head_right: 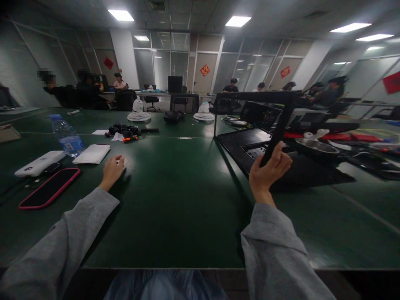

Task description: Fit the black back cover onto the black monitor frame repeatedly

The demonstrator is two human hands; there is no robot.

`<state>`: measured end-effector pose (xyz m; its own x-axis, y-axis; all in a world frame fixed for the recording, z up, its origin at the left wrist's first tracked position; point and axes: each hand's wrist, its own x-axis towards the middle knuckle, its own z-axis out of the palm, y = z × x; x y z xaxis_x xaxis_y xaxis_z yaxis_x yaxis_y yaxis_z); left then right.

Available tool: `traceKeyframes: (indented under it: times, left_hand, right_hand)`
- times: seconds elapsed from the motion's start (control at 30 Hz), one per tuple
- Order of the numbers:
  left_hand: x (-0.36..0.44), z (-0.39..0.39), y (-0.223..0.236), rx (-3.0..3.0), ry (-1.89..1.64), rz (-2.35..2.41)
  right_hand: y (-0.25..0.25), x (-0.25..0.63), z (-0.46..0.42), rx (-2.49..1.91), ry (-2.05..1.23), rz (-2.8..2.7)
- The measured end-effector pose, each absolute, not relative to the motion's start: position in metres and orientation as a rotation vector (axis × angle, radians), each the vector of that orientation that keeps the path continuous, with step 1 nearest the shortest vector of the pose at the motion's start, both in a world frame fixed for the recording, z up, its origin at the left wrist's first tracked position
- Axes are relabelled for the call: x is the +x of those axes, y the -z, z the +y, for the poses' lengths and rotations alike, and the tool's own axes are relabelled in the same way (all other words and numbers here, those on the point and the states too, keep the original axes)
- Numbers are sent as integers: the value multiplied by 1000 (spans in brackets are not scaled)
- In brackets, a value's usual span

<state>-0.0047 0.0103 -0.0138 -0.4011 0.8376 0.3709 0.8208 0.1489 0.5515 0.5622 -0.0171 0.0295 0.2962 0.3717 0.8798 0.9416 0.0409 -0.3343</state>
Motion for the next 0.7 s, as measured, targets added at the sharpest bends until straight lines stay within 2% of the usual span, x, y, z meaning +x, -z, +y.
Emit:
traceKeyframes:
  times: [0.1, 0.23, 0.57, 0.7]
  left_hand:
    - [-4, 10, 13, 1704, -1126, 2360]
    - [-2, 9, 11, 1718, -1170, 2335]
    - [7, 9, 10, 1899, -1597, 1981]
    - [11, 8, 13, 1987, -1623, 1830]
  right_hand:
    - [-29, 555, -12, -1489, 813, -1282]
    - [-29, 547, -15, -1486, 765, -1285]
    - [-16, 533, -3, -1420, 406, -1378]
    - [-5, 537, 8, -1483, 328, -1362]
